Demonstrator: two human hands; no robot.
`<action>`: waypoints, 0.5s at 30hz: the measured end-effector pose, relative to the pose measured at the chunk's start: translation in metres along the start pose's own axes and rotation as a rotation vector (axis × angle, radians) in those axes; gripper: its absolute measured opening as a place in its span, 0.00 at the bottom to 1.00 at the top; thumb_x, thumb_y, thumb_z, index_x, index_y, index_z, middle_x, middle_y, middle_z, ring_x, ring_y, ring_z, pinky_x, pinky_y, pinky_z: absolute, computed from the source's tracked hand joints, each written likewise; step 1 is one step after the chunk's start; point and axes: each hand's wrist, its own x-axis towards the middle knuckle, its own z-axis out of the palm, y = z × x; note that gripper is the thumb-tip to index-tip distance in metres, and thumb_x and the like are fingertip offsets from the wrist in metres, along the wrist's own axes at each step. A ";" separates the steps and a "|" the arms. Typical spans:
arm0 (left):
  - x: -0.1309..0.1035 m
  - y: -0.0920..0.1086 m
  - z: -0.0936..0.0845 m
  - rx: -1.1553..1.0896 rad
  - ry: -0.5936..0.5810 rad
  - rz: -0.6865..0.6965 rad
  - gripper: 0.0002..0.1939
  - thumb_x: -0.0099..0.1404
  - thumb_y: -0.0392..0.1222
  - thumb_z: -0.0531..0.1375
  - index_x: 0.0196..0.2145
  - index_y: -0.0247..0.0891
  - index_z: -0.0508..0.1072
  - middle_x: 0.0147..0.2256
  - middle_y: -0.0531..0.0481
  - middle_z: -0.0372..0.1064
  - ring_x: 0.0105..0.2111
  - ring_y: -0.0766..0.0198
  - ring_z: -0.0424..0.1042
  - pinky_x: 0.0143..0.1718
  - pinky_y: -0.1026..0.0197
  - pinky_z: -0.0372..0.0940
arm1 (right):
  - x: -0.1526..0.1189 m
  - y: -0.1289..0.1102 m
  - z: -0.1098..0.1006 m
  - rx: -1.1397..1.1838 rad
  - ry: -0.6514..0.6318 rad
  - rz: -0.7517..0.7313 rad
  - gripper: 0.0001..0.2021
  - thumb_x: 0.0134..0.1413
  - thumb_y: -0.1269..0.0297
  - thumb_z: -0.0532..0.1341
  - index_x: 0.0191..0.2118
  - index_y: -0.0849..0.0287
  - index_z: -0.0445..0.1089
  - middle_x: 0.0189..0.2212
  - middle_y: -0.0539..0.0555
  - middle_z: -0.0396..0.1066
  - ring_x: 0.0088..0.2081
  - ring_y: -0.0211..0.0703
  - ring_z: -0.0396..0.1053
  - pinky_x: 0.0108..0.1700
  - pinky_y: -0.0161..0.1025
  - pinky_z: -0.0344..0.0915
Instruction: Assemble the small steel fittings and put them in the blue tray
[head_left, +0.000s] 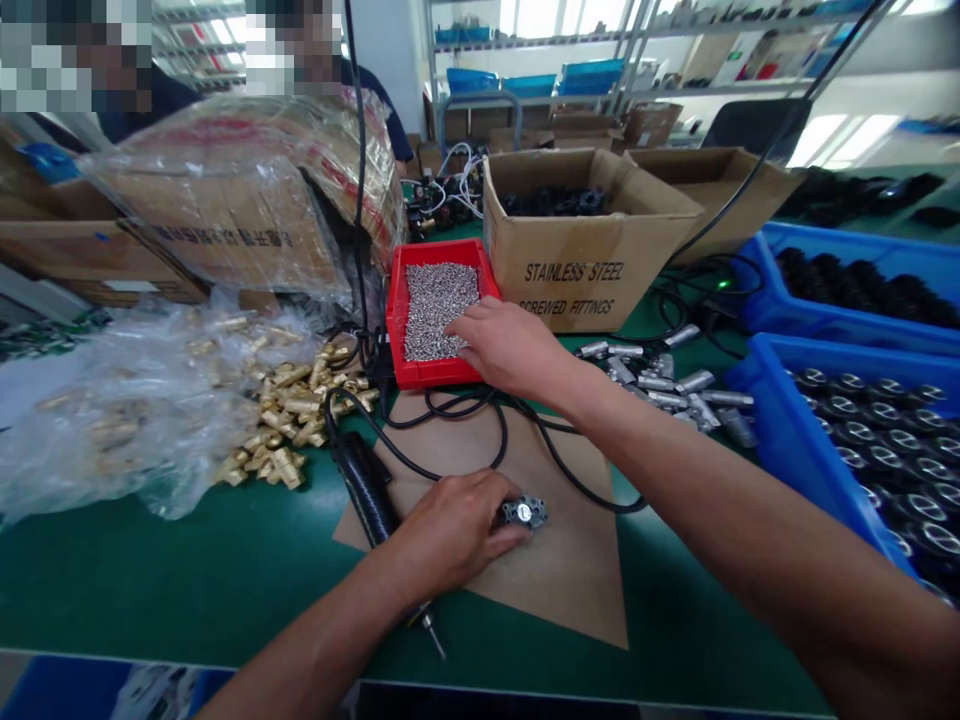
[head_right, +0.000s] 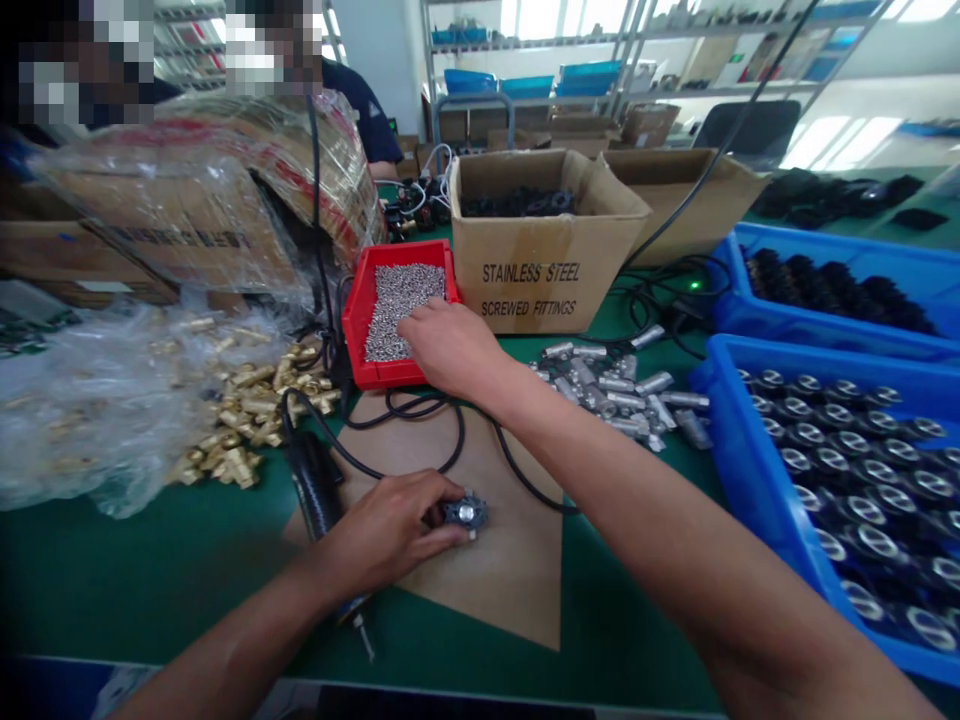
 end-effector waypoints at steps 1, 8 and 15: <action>0.000 0.001 -0.001 -0.001 0.000 -0.003 0.11 0.63 0.44 0.64 0.42 0.39 0.71 0.38 0.50 0.72 0.34 0.62 0.72 0.35 0.63 0.63 | 0.020 0.004 0.006 -0.081 -0.067 0.006 0.14 0.59 0.69 0.56 0.48 0.66 0.72 0.45 0.64 0.73 0.49 0.55 0.66 0.49 0.48 0.63; -0.002 0.002 -0.004 0.030 0.004 0.011 0.13 0.62 0.45 0.64 0.43 0.39 0.71 0.39 0.50 0.72 0.34 0.62 0.71 0.36 0.62 0.63 | 0.083 0.017 0.022 -0.232 -0.248 0.045 0.13 0.56 0.68 0.59 0.44 0.66 0.75 0.41 0.66 0.76 0.44 0.57 0.73 0.40 0.46 0.67; -0.002 0.004 -0.008 0.057 0.009 0.026 0.13 0.62 0.44 0.64 0.43 0.38 0.71 0.38 0.50 0.72 0.34 0.61 0.71 0.36 0.62 0.63 | 0.083 0.022 0.019 -0.248 -0.212 0.053 0.16 0.61 0.65 0.53 0.41 0.66 0.76 0.40 0.68 0.76 0.42 0.56 0.74 0.41 0.47 0.68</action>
